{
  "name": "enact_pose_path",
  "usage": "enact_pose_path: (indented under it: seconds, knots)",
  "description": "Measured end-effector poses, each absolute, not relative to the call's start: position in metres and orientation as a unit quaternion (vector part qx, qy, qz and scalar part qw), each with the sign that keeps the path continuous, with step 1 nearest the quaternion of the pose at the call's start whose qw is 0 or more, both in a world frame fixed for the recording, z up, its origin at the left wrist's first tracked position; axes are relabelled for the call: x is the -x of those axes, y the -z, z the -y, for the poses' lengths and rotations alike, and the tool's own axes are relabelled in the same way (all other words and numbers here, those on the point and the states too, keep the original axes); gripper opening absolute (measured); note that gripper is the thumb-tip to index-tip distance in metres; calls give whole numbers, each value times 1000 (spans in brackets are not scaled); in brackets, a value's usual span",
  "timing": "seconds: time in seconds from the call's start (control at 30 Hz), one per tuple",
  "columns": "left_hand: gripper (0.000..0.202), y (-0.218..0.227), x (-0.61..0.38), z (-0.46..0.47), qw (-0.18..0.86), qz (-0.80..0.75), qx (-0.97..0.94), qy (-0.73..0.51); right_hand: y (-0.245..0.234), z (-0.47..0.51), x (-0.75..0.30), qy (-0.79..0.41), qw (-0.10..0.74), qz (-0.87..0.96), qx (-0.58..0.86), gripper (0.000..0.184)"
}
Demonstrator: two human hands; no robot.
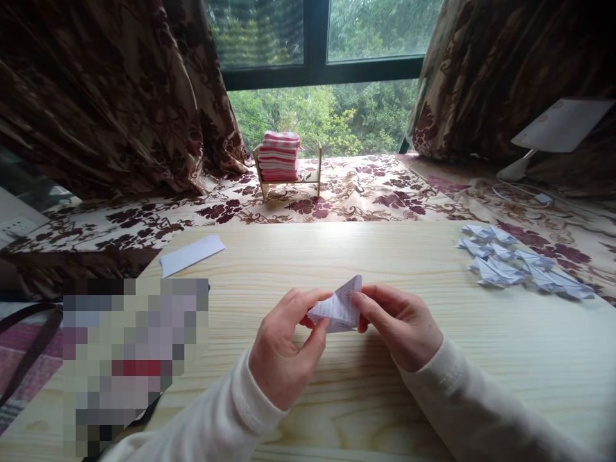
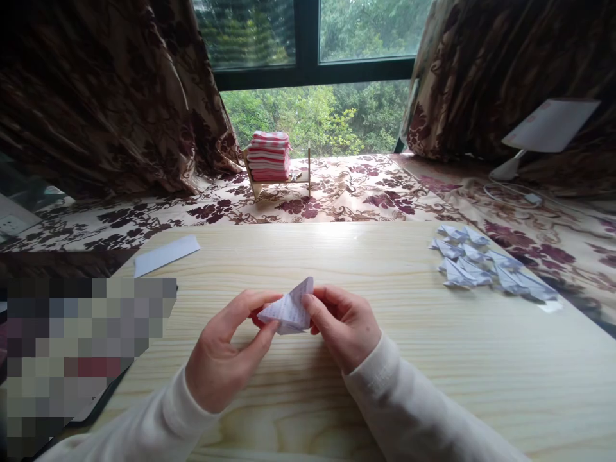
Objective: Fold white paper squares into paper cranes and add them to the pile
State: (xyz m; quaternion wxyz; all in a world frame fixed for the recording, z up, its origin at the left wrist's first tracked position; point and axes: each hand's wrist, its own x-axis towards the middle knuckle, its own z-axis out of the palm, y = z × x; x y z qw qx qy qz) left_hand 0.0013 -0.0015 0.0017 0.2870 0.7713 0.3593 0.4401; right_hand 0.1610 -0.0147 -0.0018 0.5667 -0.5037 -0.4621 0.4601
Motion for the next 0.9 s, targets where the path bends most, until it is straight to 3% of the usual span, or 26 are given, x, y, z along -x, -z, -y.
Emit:
enact_pose_path:
  seconds: [0.37,0.6,0.9]
  knots:
    - [27,-1,-2,3,288,-383,-770,-422,8,14,-166,-499,547,460,490,28]
    - [20,1,0,5,275,-415,-756,-425,7,17,-167,-505,499,556,433,24]
    - [18,4,2,1,277,-466,-746,-387,17,17,-163,-491,504,573,420,27]
